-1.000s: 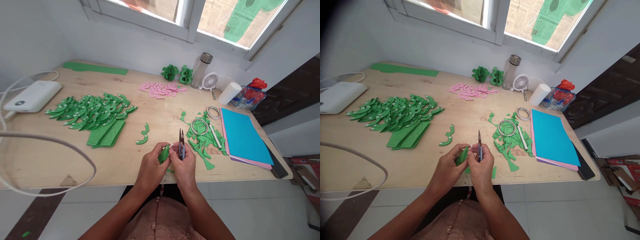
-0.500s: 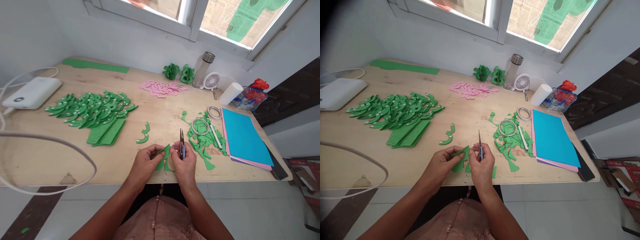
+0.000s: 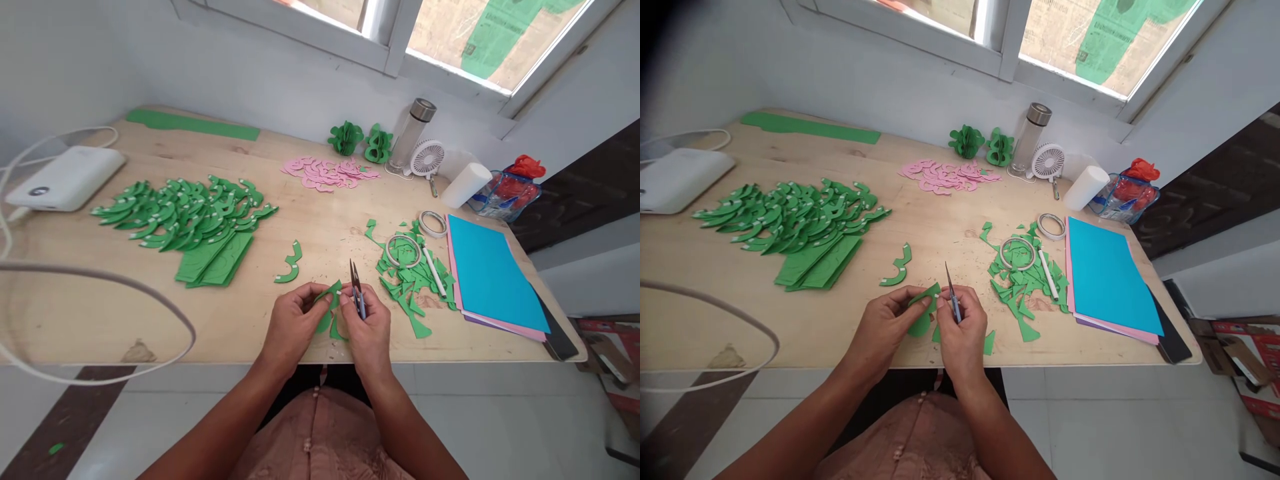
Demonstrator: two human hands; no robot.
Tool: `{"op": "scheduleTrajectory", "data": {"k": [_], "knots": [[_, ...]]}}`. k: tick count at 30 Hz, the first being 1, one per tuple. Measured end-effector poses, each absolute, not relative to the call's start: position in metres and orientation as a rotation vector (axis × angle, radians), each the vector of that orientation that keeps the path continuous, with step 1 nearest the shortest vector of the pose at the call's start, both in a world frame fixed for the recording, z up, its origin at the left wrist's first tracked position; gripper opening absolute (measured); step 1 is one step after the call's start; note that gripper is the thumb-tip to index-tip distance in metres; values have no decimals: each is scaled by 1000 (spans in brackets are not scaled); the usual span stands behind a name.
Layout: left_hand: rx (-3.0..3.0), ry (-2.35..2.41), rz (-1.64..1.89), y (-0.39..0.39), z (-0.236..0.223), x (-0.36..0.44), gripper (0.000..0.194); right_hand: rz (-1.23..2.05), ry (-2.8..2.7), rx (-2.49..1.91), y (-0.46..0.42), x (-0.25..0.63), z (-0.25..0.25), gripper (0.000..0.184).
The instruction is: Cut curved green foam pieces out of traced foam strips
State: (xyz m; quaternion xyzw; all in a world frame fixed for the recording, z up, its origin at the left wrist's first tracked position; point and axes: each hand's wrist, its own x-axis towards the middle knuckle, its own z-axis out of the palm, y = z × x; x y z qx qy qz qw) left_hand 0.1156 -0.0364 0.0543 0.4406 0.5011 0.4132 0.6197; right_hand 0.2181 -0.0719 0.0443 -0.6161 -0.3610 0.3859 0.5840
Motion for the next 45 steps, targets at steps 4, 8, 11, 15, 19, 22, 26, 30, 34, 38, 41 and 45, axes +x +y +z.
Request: {"op": "scheduleTrajectory", "data": {"k": [4,8,11,15,19,22,26,30,34,38,41,45], "knots": [[1034,1148,951,-37,50,116,14,834,-888,-1463,-71,219,41,11],[1033,1120,973,-37,46,117,14,758,-945,-1506,-70,220,39,9],[1030,1119,974,-38,45,118,13,727,-957,-1512,-70,221,38,9],[1029,1117,976,-38,46,118,12,705,-960,-1517,-69,220,37,9],[1037,1115,986,-38,46,118,12,685,-952,-1507,-70,219,36,9],[1080,1121,993,-39,45,119,12,679,-946,-1514,-70,218,36,9],[1196,1150,1032,-41,45,119,8,682,-917,-1526,-70,218,36,12],[1371,1205,1074,-44,47,120,7,708,-872,-1504,-71,217,34,15],[1532,1216,1098,-48,46,119,13,762,-821,-1490,-72,217,29,17],[1681,1240,1146,-50,43,117,16,799,-758,-1467,-73,217,23,17],[1759,1232,1188,-50,42,118,17,820,-712,-1428,-73,217,18,19],[1860,1223,1238,-49,44,118,17,862,-664,-1414,-74,217,18,21]]}}
